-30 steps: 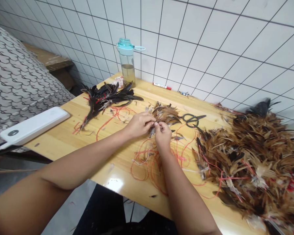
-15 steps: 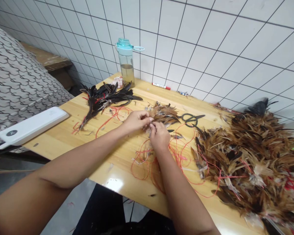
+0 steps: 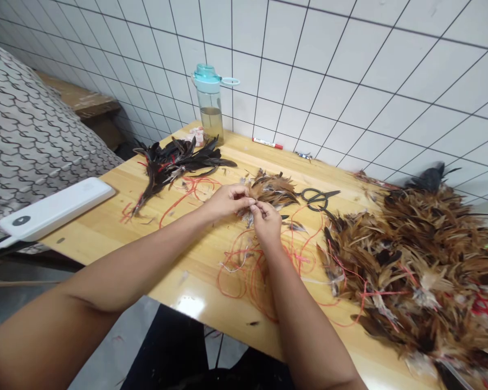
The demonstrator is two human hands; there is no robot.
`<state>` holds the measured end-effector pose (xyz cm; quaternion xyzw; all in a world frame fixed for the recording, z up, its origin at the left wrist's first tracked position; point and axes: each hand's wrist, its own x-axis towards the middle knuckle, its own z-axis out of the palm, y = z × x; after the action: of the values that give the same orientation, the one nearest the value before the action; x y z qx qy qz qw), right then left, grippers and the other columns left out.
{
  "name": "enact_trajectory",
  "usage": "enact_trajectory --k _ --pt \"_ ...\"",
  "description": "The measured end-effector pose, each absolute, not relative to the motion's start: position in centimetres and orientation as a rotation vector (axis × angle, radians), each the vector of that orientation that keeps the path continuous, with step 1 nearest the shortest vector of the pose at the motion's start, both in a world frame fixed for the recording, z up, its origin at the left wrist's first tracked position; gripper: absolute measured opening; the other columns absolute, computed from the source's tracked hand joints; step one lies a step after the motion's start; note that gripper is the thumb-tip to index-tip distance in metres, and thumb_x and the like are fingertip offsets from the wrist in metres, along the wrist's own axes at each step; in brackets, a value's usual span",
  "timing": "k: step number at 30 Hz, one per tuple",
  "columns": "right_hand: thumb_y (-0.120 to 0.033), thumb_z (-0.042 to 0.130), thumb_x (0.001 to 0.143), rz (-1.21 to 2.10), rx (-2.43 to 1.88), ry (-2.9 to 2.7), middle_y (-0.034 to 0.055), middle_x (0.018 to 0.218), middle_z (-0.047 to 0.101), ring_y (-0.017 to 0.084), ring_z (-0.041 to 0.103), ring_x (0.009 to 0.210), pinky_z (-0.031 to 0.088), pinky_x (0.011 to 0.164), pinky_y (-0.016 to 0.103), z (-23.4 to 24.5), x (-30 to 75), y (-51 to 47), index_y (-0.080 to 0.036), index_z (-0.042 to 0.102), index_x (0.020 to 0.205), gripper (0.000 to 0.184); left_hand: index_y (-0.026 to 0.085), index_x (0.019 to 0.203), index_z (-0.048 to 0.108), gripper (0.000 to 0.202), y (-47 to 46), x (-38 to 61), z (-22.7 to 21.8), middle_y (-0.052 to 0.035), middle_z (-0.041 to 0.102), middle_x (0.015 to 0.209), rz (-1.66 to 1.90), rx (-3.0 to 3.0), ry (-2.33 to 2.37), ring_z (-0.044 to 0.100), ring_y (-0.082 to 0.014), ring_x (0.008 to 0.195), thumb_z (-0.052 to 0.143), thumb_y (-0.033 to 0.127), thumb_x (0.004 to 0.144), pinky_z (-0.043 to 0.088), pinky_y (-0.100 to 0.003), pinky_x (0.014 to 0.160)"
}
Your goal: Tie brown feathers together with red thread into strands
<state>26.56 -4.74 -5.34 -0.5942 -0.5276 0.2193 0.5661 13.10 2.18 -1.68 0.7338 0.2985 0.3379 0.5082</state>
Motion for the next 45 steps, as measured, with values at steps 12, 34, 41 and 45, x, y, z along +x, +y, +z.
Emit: enact_trajectory --k 12,34,41,45 --pt "-0.049 0.057 0.078 0.635 -1.413 -0.994 0.0032 0.074 0.066 0.017 0.055 0.068 0.045 0.064 0.029 -4.8 26.6 -4.8 -0.018 0.064 0.077 0.031 0.016 0.093 0.070 0.019 6.5 11.0 -3.1 -0.0067 0.066 0.096 1.077 2.049 1.138 0.058 -0.0155 0.084 0.056 0.018 0.081 0.046 -0.029 0.081" --pt "-0.050 0.056 0.078 0.590 -1.418 -0.984 0.0016 0.067 0.063 0.015 0.051 0.062 0.041 0.059 0.027 -5.3 26.8 -4.5 -0.018 0.063 0.075 0.033 0.019 0.083 0.071 0.017 14.1 14.0 -3.6 -0.0091 0.059 0.090 0.514 2.795 0.929 0.050 -0.0225 0.095 0.054 0.016 0.080 0.039 -0.032 0.083" --pt "-0.049 0.055 0.078 0.572 -1.423 -0.988 0.0004 0.064 0.061 0.014 0.050 0.060 0.040 0.058 0.026 -5.3 26.8 -4.5 -0.019 0.063 0.074 0.032 0.016 0.080 0.062 0.012 10.7 11.9 -1.7 -0.0086 0.061 0.089 0.866 2.446 1.226 0.055 -0.0192 0.085 0.051 0.013 0.078 0.041 -0.031 0.079" --pt "-0.049 0.054 0.078 0.569 -1.437 -0.993 -0.0001 0.064 0.061 0.014 0.051 0.060 0.041 0.059 0.026 -5.2 26.8 -4.6 -0.018 0.063 0.073 0.032 0.017 0.077 0.053 0.003 6.8 11.7 -1.4 0.0008 0.058 0.070 0.975 1.771 1.064 0.050 -0.0109 0.061 0.055 0.019 0.076 0.040 -0.024 0.063"
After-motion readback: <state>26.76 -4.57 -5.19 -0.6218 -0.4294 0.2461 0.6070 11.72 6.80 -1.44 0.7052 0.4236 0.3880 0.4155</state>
